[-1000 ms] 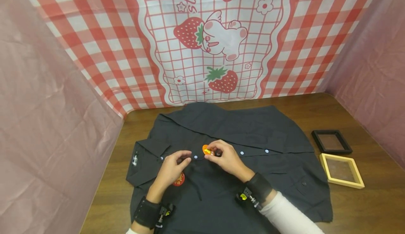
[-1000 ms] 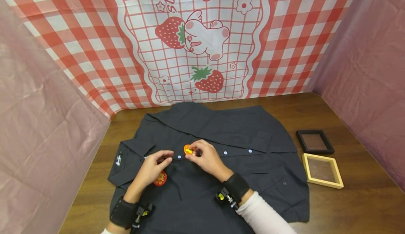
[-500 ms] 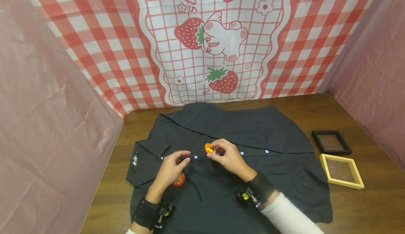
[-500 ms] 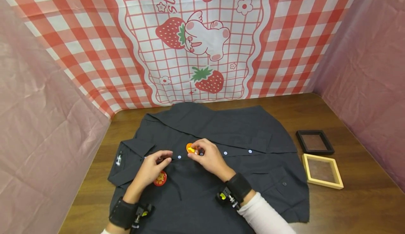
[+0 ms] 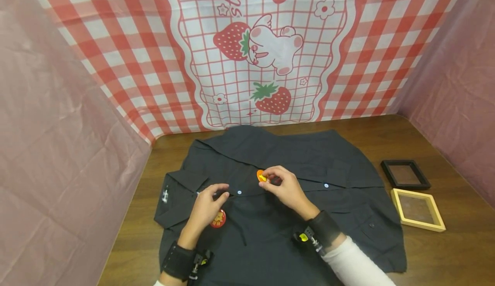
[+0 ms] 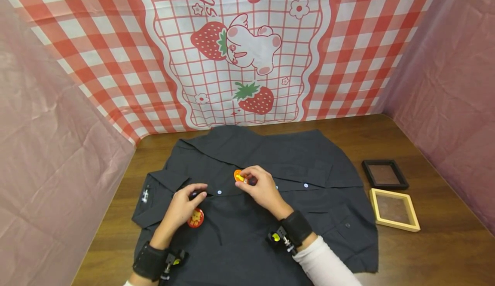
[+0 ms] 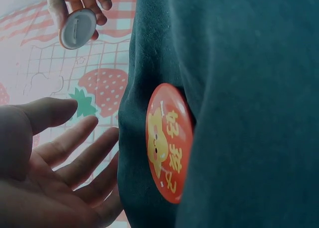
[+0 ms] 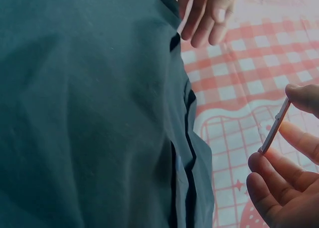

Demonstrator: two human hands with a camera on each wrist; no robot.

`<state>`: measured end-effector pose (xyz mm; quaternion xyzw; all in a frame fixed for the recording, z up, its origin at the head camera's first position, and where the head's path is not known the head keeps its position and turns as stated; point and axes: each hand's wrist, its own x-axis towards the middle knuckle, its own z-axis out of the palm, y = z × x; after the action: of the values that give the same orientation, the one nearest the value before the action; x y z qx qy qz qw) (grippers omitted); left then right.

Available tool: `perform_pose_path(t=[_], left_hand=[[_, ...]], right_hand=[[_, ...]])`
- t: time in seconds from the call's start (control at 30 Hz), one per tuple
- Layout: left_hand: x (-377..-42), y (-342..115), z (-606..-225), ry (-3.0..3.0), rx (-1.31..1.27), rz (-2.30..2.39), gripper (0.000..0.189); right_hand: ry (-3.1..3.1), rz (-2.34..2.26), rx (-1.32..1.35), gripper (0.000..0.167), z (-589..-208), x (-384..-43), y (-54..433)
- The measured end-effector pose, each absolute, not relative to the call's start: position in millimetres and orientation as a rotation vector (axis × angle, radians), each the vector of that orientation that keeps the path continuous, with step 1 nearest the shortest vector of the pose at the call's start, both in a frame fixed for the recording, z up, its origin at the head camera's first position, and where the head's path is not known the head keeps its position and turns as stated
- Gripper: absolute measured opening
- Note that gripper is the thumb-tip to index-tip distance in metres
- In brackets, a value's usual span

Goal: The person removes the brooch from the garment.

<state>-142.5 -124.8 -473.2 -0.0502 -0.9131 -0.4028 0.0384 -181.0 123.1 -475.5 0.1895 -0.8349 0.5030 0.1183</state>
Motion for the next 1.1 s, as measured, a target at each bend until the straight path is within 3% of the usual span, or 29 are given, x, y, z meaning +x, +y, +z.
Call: perform_pose_path(t=[1.1], left_hand=[[-140.8,-127.7,-475.9,-2.843,-0.118,-1.252,0.029]], right_hand=[[-2.464,1.46,0.458,0.023,-475.3,-182.5,148.3]])
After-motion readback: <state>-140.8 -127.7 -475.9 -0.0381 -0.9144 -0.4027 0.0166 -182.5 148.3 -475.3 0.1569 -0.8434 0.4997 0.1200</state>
